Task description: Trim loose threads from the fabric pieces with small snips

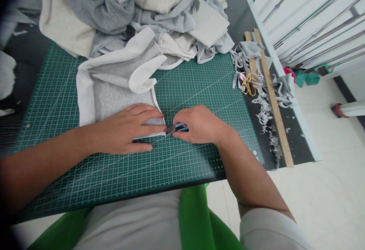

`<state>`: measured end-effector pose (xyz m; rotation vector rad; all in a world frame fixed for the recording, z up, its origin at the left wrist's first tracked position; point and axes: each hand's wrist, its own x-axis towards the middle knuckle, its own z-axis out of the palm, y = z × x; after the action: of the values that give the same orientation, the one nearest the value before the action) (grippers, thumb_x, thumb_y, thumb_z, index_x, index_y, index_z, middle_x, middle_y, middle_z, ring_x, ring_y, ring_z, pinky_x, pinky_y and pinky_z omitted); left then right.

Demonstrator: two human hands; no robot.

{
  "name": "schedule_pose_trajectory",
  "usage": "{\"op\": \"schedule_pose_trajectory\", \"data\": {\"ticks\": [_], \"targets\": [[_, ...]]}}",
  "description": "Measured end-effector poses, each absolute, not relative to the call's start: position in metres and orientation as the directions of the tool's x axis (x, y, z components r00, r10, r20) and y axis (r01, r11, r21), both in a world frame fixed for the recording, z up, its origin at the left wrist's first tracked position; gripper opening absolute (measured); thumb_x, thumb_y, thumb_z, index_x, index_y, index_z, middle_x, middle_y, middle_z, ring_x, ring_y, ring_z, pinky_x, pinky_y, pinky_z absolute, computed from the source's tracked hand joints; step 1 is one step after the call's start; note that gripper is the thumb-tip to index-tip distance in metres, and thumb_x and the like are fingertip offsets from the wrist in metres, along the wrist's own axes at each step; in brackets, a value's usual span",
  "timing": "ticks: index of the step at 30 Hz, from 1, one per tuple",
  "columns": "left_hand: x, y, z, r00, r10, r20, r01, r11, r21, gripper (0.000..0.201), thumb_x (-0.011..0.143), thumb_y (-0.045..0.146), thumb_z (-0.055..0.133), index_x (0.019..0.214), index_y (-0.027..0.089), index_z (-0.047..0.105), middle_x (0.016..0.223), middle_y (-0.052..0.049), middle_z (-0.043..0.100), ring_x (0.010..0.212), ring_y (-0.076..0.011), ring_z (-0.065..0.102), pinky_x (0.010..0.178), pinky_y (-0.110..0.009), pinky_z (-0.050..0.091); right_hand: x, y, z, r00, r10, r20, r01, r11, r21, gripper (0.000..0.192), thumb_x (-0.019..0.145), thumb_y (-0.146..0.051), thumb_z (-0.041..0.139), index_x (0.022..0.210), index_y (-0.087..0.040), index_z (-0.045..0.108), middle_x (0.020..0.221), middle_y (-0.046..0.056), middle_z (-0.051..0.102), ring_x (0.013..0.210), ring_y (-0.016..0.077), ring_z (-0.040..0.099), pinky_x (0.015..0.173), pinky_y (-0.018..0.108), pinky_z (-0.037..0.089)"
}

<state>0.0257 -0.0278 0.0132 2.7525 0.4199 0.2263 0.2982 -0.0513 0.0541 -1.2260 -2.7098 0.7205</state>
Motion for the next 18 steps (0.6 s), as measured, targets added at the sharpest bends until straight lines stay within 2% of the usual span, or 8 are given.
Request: {"op": "schedule_pose_trajectory", "data": {"ticks": [18], "targets": [[0.0257, -0.0278, 0.0125, 0.941, 0.321, 0.103, 0.267, -0.897, 0.353, 0.056, 0.093, 0.050, 0.062, 0.143, 0.026, 0.055, 0.151, -0.011, 0.046, 0.140, -0.0351, 0.039, 0.118, -0.054, 0.032, 0.2972, -0.0498, 0.0505, -0.672, 0.730, -0.122, 0.696, 0.567, -0.441, 0.011, 0.085, -0.029, 0.071, 0.086, -0.018, 0.070, 0.081, 0.001, 0.071, 0.071, 0.0146, 0.062, 0.066, 0.026, 0.039]]}}
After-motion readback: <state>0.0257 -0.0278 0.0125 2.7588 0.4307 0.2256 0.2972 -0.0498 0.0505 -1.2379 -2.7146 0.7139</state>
